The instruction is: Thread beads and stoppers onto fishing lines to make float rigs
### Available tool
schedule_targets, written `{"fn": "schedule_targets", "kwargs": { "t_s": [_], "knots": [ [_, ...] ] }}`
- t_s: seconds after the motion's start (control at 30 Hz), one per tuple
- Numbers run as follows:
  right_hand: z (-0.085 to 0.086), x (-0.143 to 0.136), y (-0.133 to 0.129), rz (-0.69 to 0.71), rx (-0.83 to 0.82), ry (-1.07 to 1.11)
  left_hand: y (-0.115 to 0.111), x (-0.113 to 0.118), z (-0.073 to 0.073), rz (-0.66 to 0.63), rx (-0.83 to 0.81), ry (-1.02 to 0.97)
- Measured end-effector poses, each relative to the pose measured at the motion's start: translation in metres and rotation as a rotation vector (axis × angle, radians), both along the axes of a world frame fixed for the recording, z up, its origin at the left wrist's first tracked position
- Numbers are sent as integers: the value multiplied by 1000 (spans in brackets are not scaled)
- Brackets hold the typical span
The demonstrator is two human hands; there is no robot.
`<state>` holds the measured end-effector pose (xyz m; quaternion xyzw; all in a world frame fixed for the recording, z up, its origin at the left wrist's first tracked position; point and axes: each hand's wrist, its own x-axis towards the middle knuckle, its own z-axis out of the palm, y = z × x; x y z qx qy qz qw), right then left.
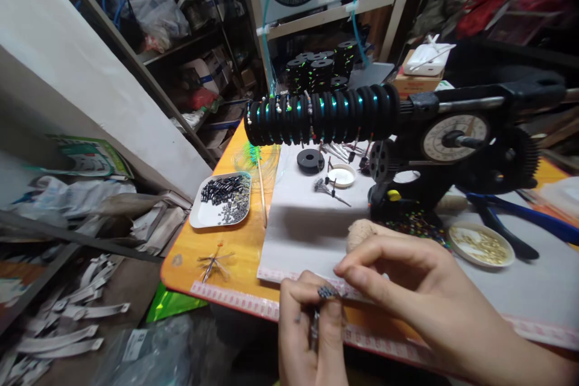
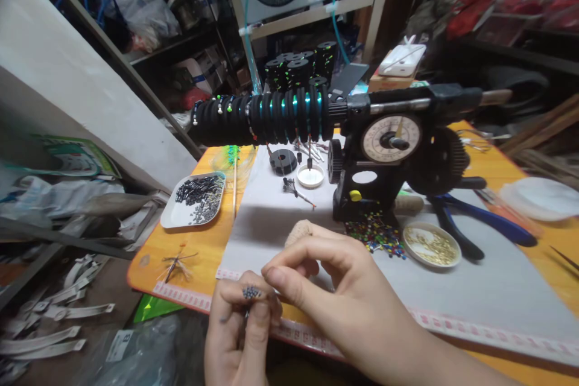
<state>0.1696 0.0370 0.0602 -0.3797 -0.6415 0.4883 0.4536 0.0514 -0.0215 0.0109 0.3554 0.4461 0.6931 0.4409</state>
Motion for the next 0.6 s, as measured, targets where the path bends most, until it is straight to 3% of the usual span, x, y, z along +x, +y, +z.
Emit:
{"fn": "schedule_targets", "kwargs": {
  "t_s": [0.33,0.6],
  "knots": [
    [0,-2,0,27,81,-144,5,-7,7,31,39,47],
    [-1,-2,-3,114,381,-284,8,-17,6,3,138,182]
  ]
}}
